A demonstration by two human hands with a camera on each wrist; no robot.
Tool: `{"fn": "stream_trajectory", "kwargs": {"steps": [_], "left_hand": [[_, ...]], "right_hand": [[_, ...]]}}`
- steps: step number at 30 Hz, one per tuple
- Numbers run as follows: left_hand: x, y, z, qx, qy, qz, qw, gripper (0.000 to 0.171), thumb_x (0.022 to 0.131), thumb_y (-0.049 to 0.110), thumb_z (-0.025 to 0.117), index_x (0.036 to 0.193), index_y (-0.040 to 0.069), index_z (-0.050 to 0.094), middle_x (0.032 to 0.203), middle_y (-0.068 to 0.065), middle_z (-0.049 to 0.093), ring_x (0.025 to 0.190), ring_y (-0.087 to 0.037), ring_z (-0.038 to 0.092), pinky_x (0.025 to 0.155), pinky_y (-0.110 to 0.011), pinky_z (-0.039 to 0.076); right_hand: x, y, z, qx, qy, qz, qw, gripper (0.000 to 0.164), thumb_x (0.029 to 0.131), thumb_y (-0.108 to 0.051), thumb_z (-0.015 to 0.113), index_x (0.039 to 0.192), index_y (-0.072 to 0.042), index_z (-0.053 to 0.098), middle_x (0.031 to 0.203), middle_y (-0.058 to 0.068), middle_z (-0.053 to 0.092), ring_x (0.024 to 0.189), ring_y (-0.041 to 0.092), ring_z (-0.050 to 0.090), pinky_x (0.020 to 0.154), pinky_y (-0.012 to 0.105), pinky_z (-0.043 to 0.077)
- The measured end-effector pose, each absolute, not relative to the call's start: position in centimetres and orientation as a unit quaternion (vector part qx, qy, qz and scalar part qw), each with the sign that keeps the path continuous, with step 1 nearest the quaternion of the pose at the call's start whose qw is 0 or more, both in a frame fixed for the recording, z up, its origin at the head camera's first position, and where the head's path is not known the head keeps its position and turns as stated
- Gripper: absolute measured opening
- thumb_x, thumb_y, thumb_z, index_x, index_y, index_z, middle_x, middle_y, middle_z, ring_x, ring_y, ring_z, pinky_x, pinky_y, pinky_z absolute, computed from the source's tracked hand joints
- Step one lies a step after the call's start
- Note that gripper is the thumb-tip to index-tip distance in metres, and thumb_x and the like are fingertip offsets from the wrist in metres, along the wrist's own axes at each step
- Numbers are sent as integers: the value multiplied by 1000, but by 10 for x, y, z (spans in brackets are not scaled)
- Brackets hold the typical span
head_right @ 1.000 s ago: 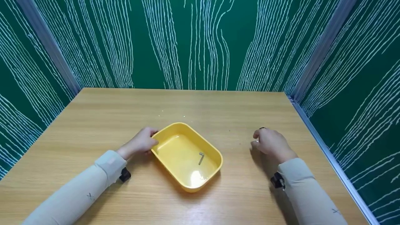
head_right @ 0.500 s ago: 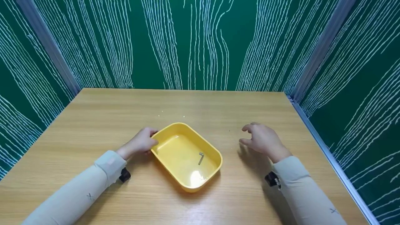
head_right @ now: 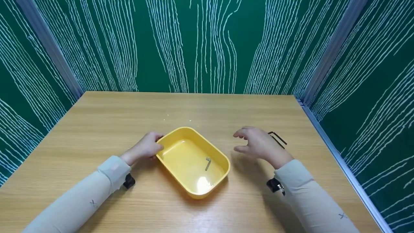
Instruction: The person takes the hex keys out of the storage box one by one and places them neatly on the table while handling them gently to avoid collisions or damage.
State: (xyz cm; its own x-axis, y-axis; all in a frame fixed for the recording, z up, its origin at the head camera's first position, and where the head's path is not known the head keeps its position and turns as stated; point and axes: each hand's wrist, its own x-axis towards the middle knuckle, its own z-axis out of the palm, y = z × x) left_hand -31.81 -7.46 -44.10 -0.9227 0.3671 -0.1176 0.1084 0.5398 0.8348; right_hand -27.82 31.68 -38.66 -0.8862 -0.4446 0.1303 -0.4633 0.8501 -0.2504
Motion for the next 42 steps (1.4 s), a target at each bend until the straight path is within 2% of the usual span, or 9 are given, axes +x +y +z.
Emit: {"fn": "stream_trajectory", "kwargs": {"steps": [7, 17, 22, 28, 30, 36, 42], "left_hand": [[-319, -74, -442, 128, 868, 459, 142, 42, 78, -4, 44, 116, 3, 62, 74, -18, 65, 37, -13, 48, 33, -23, 41], [-319, -73, -442, 126, 869, 458, 139, 40, 79, -6, 45, 114, 3, 62, 73, -16, 64, 36, -13, 48, 32, -23, 41], [-318, -73, -442, 120, 867, 462, 141, 39, 79, -5, 46, 113, 4, 62, 75, -15, 64, 38, -13, 48, 33, -23, 41], [-317, -73, -442, 121, 867, 463, 139, 38, 79, -5, 46, 112, 4, 62, 77, -17, 65, 38, -13, 48, 33, -24, 42], [-317, -73, -442, 125, 868, 461, 137, 38, 79, -5, 45, 111, 4, 63, 73, -15, 64, 37, -13, 48, 33, -23, 42], [-318, -73, -442, 128, 870, 457, 133, 37, 78, -5, 45, 109, 5, 64, 66, -8, 60, 36, -12, 47, 31, -22, 41], [-318, -72, -442, 127, 873, 452, 131, 37, 80, -4, 46, 111, 5, 63, 67, -9, 62, 36, -13, 48, 32, -23, 42]], "right_hand": [[-273, 299, -380, 275, -951, 140, 22, 41, 79, -29, 81, 117, -15, 69, 111, 2, 69, 97, 23, 63, 81, 40, 60], [-267, 277, -378, 329, -933, 143, 19, 40, 78, -25, 82, 115, -14, 70, 108, 2, 71, 94, 23, 66, 78, 39, 60], [-264, 265, -379, 348, -927, 140, -3, 41, 78, -23, 83, 115, -13, 70, 111, 3, 71, 96, 23, 66, 80, 38, 60], [-262, 254, -382, 386, -912, 140, -2, 40, 77, -20, 83, 114, -13, 71, 108, 3, 71, 93, 20, 67, 79, 35, 61], [-260, 251, -383, 394, -908, 139, -3, 39, 77, -21, 83, 114, -13, 71, 106, 2, 71, 90, 18, 66, 79, 33, 60], [-257, 241, -387, 407, -902, 143, -21, 37, 80, -18, 81, 114, -10, 71, 106, 6, 70, 90, 21, 66, 78, 32, 60], [-254, 231, -394, 416, -899, 135, -32, 38, 80, -17, 80, 114, -7, 70, 105, 9, 71, 89, 24, 67, 76, 33, 60]]}}
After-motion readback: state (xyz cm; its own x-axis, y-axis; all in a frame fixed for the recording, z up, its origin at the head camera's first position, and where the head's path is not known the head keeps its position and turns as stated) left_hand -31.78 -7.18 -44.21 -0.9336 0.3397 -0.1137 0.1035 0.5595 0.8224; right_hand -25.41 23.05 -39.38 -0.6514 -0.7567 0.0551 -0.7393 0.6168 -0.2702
